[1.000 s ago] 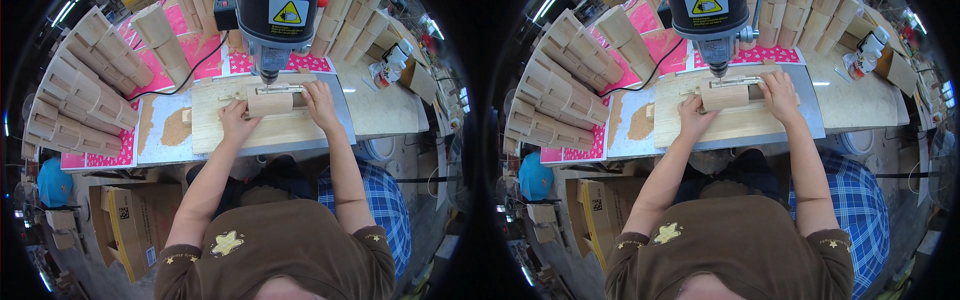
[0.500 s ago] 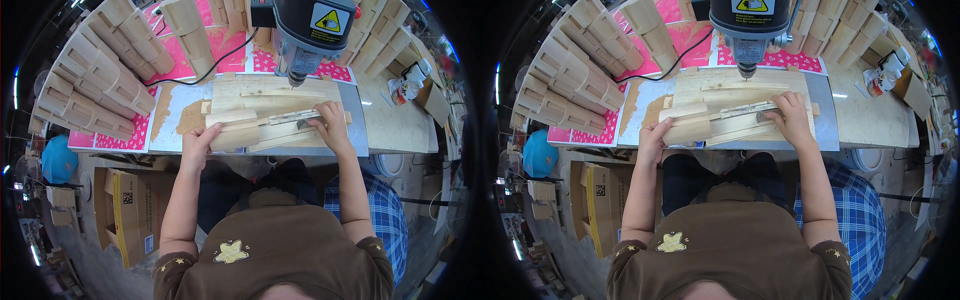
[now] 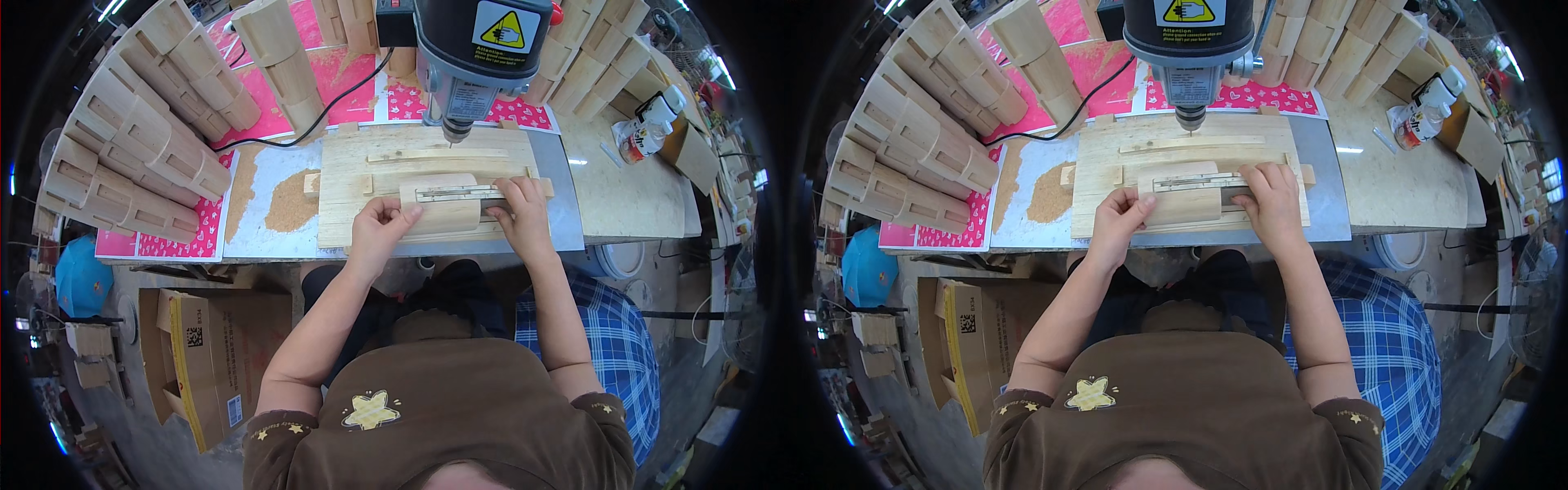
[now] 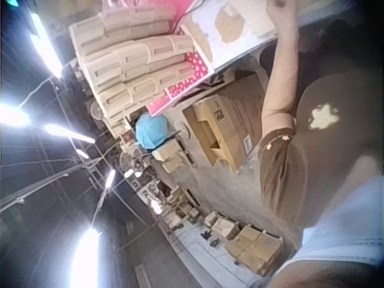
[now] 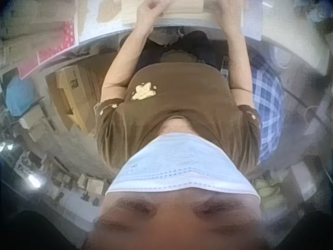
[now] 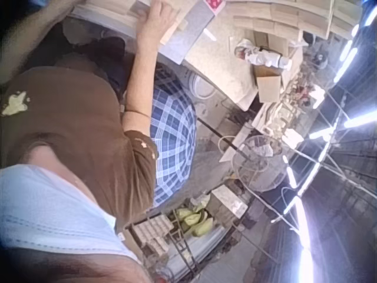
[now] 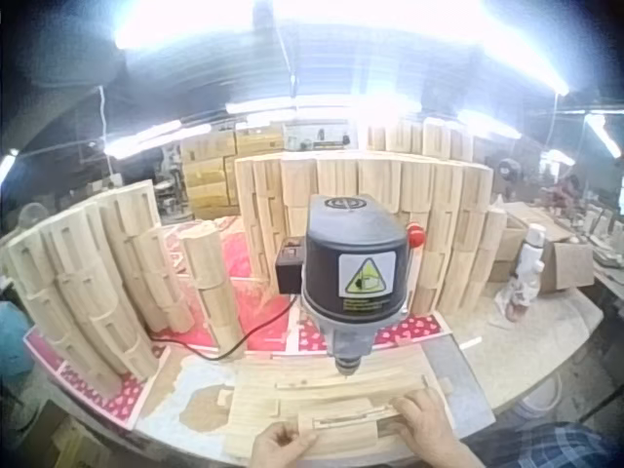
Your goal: Drilling slots into wooden blocks using a manual drill press.
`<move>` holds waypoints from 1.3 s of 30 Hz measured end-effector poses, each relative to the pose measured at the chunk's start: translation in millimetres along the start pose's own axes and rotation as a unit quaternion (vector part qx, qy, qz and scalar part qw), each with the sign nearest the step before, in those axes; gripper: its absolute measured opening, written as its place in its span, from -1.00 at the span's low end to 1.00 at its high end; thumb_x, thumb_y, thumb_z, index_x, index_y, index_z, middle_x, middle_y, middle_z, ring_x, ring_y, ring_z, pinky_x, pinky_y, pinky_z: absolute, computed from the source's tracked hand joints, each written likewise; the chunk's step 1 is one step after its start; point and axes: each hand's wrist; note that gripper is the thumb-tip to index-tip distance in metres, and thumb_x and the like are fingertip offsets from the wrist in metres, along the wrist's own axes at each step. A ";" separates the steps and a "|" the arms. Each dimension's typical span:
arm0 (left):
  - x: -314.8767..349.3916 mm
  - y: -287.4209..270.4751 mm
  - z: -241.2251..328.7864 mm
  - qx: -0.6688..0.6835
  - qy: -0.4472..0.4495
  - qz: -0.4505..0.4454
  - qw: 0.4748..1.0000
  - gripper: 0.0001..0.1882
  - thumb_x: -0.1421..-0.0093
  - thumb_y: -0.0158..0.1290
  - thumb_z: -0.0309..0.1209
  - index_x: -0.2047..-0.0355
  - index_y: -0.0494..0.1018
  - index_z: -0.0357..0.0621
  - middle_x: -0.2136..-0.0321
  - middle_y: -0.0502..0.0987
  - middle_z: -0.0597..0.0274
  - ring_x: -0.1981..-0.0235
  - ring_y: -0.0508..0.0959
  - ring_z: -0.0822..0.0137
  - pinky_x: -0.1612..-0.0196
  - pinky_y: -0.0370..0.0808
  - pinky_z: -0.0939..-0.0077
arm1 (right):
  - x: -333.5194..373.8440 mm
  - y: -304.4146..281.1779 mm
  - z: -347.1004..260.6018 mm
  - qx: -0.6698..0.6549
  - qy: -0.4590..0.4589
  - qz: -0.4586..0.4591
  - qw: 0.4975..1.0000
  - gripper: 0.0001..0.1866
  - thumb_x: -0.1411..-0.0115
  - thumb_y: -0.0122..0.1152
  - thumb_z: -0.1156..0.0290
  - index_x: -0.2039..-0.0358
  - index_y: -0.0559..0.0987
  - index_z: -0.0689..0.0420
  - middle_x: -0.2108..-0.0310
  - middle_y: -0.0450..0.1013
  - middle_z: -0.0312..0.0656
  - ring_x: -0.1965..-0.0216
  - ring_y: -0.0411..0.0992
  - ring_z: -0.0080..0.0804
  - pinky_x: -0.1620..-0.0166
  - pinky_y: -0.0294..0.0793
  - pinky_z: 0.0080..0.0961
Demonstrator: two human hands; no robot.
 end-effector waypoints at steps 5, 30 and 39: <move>-6.5 0.2 -11.7 -0.328 0.359 0.022 0.874 -0.38 0.21 0.35 -0.27 0.13 0.41 -0.25 0.26 0.47 0.10 0.26 0.49 0.25 0.22 0.42 0.41 | -13.1 0.3 19.4 0.035 -0.009 0.012 0.999 -0.53 0.26 0.36 0.47 0.23 0.49 0.12 0.28 0.39 -0.18 0.17 0.31 -0.13 0.09 0.30 -0.29; -56.5 -14.8 -28.5 -0.439 0.374 0.110 0.810 -0.44 0.31 0.33 -0.33 0.19 0.50 -0.07 0.53 0.38 0.27 0.39 0.38 0.19 0.28 0.29 0.32 | -206.1 -82.9 8.9 -0.213 -0.080 0.177 0.957 -0.67 -0.24 -0.06 0.24 0.35 0.50 0.30 0.42 0.45 0.06 0.36 0.44 -0.24 0.26 0.37 -0.42; -55.6 -16.2 -24.2 -0.426 0.365 0.118 0.819 -0.42 0.32 0.34 -0.34 0.18 0.50 -0.07 0.55 0.36 0.25 0.42 0.37 0.18 0.31 0.30 0.30 | -119.7 -93.6 -43.1 0.031 -0.031 0.218 0.975 -0.84 -0.19 0.07 0.41 0.43 0.50 0.24 0.67 0.29 -0.12 0.62 0.33 -0.37 0.54 0.26 -0.50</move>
Point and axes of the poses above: each hand's wrist, its own x-axis away from the middle knuckle, its own y-axis out of the palm, z = x × y
